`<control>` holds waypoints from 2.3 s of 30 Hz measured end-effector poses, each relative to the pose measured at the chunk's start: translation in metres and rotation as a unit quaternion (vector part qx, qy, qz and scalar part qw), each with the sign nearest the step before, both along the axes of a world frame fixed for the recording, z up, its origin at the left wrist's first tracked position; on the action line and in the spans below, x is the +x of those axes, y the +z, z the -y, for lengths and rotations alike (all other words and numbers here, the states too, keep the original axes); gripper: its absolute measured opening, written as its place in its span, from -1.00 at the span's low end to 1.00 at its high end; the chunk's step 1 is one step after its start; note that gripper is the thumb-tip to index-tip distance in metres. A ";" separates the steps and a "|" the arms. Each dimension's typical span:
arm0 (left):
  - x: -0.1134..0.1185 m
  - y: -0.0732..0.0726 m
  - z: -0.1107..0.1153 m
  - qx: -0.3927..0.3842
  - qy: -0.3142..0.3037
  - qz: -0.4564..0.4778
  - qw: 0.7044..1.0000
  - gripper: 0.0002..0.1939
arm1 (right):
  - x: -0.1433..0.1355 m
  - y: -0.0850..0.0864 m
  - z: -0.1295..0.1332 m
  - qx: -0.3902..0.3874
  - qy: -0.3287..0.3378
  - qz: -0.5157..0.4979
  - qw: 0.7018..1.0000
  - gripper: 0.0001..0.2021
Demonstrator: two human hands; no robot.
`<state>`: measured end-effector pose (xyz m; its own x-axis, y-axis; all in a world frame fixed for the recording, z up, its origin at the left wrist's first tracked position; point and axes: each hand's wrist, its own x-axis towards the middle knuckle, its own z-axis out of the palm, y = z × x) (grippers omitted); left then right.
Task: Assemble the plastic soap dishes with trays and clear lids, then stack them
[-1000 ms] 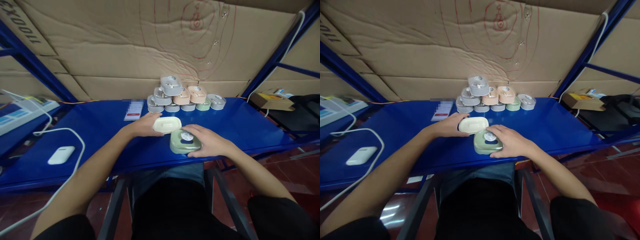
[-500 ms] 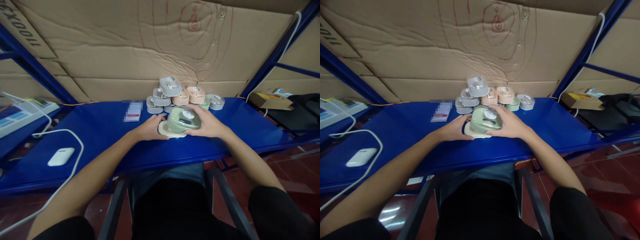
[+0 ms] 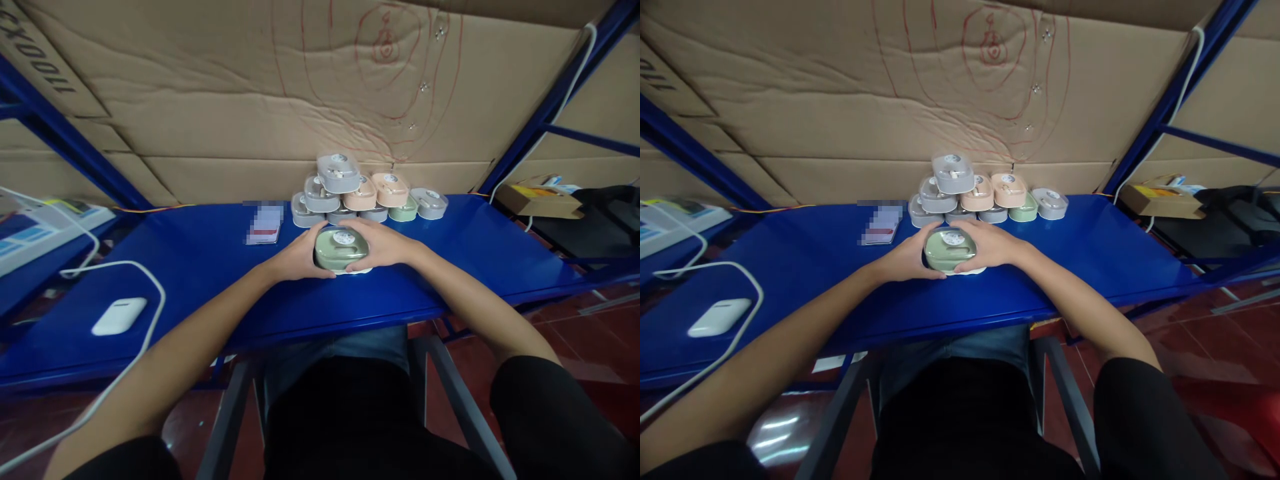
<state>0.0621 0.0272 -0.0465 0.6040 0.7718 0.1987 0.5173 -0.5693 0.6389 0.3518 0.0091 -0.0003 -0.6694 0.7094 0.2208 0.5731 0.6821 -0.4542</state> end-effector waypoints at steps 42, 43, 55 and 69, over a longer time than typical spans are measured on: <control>0.005 0.015 0.010 0.023 -0.028 -0.094 0.995 -0.30 | 0.174 -0.002 0.038 -0.070 -0.552 0.223 0.801 0.01; 0.005 0.014 0.010 0.024 -0.028 -0.095 0.995 -0.29 | 0.179 -0.003 0.037 -0.072 -0.572 0.222 0.786 0.03; 0.005 0.016 0.012 0.023 -0.035 -0.098 0.994 -0.32 | 0.153 0.005 0.039 0.086 -0.587 0.153 0.790 0.10; 0.008 0.016 0.012 0.028 -0.035 -0.096 0.994 -0.34 | 0.048 0.026 -0.084 0.057 -0.465 0.082 0.879 0.05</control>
<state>0.0697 0.0155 -0.0306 0.6874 0.7171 0.1154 0.5841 -0.6402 0.4990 0.4001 0.0935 0.0261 0.1600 0.9465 0.2802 0.9588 -0.0816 -0.2720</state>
